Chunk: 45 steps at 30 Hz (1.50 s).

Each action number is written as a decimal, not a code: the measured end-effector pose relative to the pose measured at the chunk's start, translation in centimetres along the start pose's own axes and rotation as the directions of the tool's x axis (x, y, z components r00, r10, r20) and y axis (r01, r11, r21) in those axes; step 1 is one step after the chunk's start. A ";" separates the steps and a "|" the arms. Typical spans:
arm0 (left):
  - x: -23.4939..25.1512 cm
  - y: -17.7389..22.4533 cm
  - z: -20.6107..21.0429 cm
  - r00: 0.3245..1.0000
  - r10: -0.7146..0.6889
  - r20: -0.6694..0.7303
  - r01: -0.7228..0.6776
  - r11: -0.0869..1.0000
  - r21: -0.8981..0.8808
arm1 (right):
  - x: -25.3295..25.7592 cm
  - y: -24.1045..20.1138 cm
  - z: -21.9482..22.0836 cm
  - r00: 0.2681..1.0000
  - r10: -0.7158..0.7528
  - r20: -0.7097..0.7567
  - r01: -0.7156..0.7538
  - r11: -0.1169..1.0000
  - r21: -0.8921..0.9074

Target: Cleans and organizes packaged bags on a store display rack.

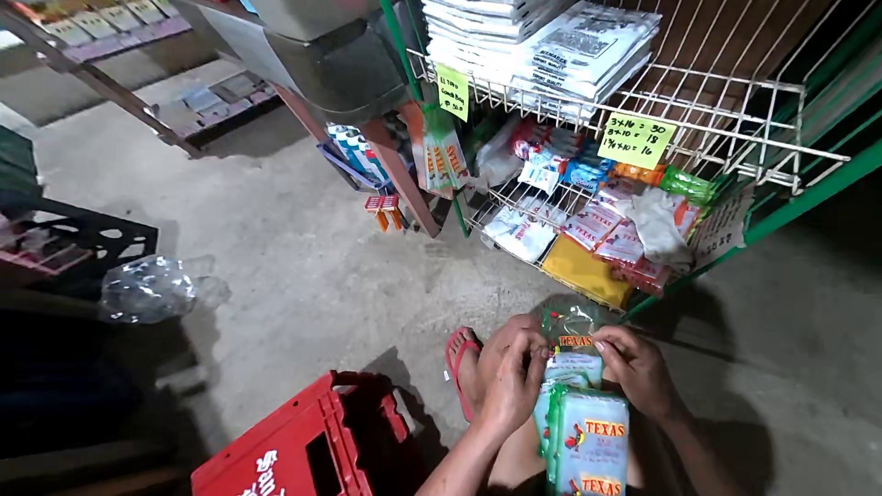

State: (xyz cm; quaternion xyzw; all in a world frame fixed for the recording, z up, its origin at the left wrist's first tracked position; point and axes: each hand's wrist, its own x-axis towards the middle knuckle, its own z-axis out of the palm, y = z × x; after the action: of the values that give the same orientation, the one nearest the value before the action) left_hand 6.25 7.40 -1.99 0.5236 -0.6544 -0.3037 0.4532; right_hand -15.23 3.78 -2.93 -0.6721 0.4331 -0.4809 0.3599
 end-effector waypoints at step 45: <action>-5.1 0.2 -1.7 0.955 0.062 0.289 0.018 0.964 -0.266 | -7.1 -2.2 -1.1 0.992 -0.117 0.038 0.117 0.993 0.002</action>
State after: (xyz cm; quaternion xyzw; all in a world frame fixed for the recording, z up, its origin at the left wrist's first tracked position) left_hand 7.88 12.50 -2.52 0.3997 -0.6735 -0.4584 0.4200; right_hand -16.96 11.14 -3.00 -0.7055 0.3861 -0.4883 0.3388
